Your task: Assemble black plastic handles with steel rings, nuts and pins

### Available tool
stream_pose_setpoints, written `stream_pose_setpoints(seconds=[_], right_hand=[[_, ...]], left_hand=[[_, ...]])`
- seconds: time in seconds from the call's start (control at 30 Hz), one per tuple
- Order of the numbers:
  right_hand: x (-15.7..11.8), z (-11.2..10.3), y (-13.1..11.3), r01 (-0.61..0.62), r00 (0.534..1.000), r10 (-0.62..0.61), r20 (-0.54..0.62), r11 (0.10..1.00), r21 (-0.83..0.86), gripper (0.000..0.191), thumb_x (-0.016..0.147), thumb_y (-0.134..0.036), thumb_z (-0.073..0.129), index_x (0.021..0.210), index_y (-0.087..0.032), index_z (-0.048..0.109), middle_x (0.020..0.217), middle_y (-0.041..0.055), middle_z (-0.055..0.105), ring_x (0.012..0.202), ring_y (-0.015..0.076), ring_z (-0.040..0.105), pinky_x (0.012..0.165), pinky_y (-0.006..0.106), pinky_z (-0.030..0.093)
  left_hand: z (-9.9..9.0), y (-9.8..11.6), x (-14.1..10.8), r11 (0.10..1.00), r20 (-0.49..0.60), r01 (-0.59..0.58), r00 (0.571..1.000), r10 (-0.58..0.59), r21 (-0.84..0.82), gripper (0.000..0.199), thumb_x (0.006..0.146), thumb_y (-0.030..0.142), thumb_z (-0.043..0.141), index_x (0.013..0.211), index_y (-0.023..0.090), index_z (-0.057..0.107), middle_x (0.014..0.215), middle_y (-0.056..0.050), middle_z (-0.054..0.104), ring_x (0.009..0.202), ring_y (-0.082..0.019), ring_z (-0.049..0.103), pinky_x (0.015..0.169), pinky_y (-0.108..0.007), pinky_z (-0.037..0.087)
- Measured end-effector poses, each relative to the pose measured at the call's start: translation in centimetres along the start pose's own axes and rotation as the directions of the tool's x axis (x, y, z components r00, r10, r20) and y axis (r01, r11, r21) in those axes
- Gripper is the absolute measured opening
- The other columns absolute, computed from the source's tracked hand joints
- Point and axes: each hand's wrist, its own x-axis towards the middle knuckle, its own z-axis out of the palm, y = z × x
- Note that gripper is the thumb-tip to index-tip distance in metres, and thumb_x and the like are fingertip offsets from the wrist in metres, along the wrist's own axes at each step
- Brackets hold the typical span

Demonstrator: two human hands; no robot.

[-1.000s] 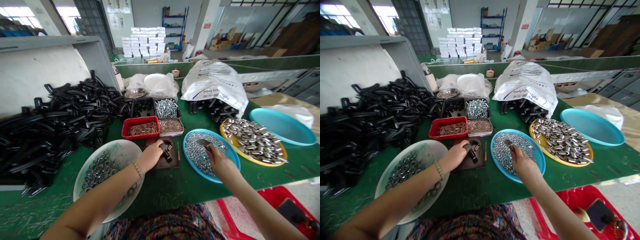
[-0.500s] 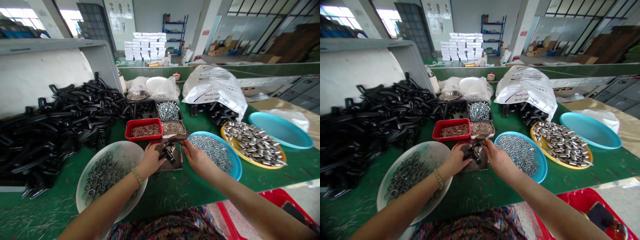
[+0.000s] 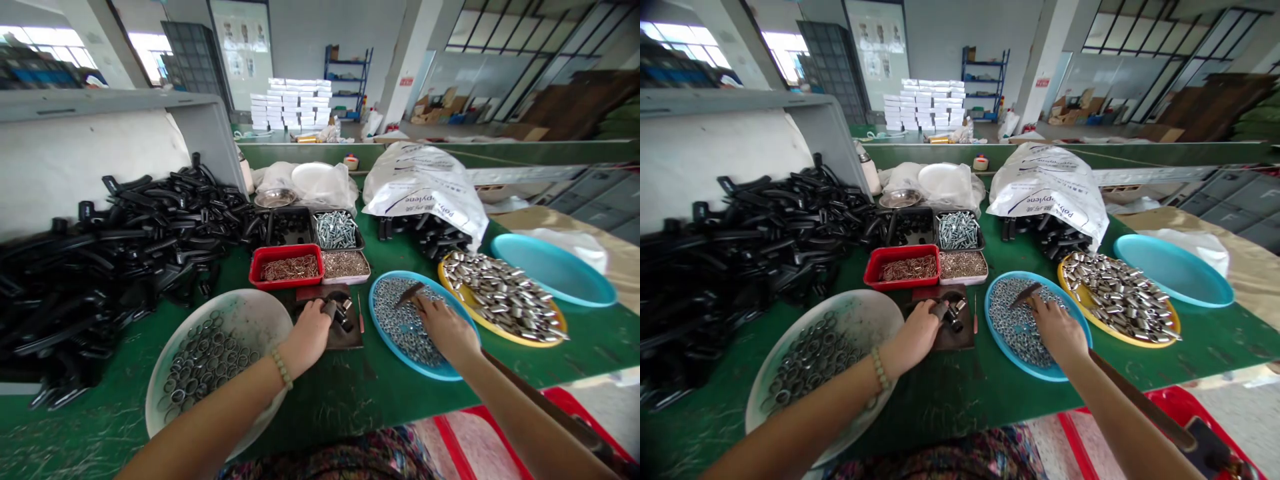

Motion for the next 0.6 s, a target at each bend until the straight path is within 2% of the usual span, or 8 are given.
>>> stream_pose_setpoints(seconds=[0.07, 0.13, 0.17, 0.23, 0.37, 0.43, 0.5, 0.6], right_hand=[[1.3, -0.3, -0.7, 0.062, 0.994, -0.064, -0.087, 0.998, -0.025, 0.034, 0.092, -0.033, 0.038, 0.114, -0.018, 0.059, 0.102, 0.0149, 0.061, 0.095, 0.0314, 0.056, 0.074, 0.042, 0.044], [3.8, -1.5, -2.9, 0.157, 0.980, -0.151, -0.127, 0.987, 0.039, 0.033, 0.093, -0.036, 0.039, 0.111, -0.020, 0.061, 0.106, 0.0127, 0.061, 0.099, 0.0289, 0.053, 0.080, 0.040, 0.042], [5.5, -2.2, -4.4, 0.236, 0.968, -0.226, -0.105, 0.967, 0.095, 0.033, 0.093, -0.035, 0.039, 0.110, -0.020, 0.062, 0.104, 0.0115, 0.063, 0.098, 0.0262, 0.053, 0.081, 0.037, 0.041], [9.0, -3.2, -7.8, 0.367, 0.930, -0.366, -0.035, 0.919, 0.142, 0.030, 0.093, -0.033, 0.041, 0.107, -0.021, 0.064, 0.101, 0.0102, 0.064, 0.097, 0.0238, 0.053, 0.081, 0.035, 0.040], [14.1, -3.3, -12.8, 0.434, 0.899, -0.438, 0.005, 0.892, 0.123, 0.021, 0.088, -0.024, 0.048, 0.095, -0.015, 0.066, 0.100, 0.0140, 0.064, 0.101, 0.0275, 0.051, 0.080, 0.036, 0.038], [15.1, -2.6, -13.7, 0.445, 0.893, -0.450, 0.009, 0.885, 0.135, 0.019, 0.087, -0.018, 0.048, 0.092, -0.013, 0.066, 0.099, 0.0149, 0.064, 0.100, 0.0264, 0.052, 0.081, 0.035, 0.037], [15.4, -2.0, -13.8, 0.448, 0.891, -0.454, 0.010, 0.882, 0.148, 0.019, 0.087, -0.016, 0.047, 0.092, -0.013, 0.066, 0.098, 0.0149, 0.064, 0.100, 0.0252, 0.052, 0.082, 0.034, 0.036], [15.4, -1.4, -13.3, 0.446, 0.891, -0.454, 0.005, 0.877, 0.177, 0.019, 0.086, -0.017, 0.048, 0.093, -0.015, 0.065, 0.098, 0.0137, 0.065, 0.100, 0.0250, 0.052, 0.082, 0.033, 0.037]], left_hand=[[-0.3, 0.2, 0.6, 0.984, 0.056, 0.080, 0.996, -0.072, -0.157, 0.027, 0.091, 0.027, 0.041, 0.108, 0.016, 0.060, 0.096, -0.008, 0.064, 0.086, -0.020, 0.060, 0.079, -0.030, 0.046], [-0.3, 0.0, 0.8, 0.957, 0.132, 0.176, 0.980, -0.148, -0.231, 0.029, 0.092, 0.033, 0.039, 0.095, 0.017, 0.063, 0.082, -0.005, 0.066, 0.073, -0.017, 0.061, 0.071, -0.028, 0.046], [-0.2, -0.2, 0.7, 0.957, 0.138, 0.202, 0.975, -0.176, -0.208, 0.029, 0.093, 0.031, 0.038, 0.091, 0.017, 0.063, 0.080, -0.005, 0.066, 0.072, -0.017, 0.061, 0.071, -0.028, 0.046], [-0.1, -1.0, 0.0, 0.979, 0.070, 0.193, 0.980, -0.189, -0.061, 0.027, 0.092, 0.026, 0.040, 0.086, 0.016, 0.064, 0.086, -0.008, 0.066, 0.081, -0.020, 0.061, 0.077, -0.031, 0.045], [-1.4, -2.2, -0.4, 0.968, -0.011, 0.107, 0.994, -0.107, 0.226, 0.024, 0.088, 0.031, 0.047, 0.081, 0.016, 0.064, 0.092, -0.011, 0.064, 0.090, -0.025, 0.058, 0.083, -0.035, 0.043], [-2.8, -2.3, 1.5, 0.958, -0.086, 0.107, 0.993, -0.087, 0.267, 0.026, 0.089, 0.036, 0.047, 0.085, 0.016, 0.064, 0.094, -0.010, 0.064, 0.091, -0.023, 0.057, 0.084, -0.034, 0.043], [-3.9, -2.2, 5.2, 0.946, -0.172, 0.116, 0.983, -0.065, 0.301, 0.029, 0.090, 0.036, 0.044, 0.092, 0.016, 0.064, 0.099, -0.010, 0.063, 0.095, -0.022, 0.056, 0.087, -0.033, 0.040], [-4.1, -1.9, 11.6, 0.940, -0.132, 0.089, 0.990, -0.048, 0.329, 0.027, 0.090, 0.033, 0.046, 0.090, 0.016, 0.066, 0.100, -0.010, 0.064, 0.098, -0.024, 0.053, 0.084, -0.036, 0.039]])
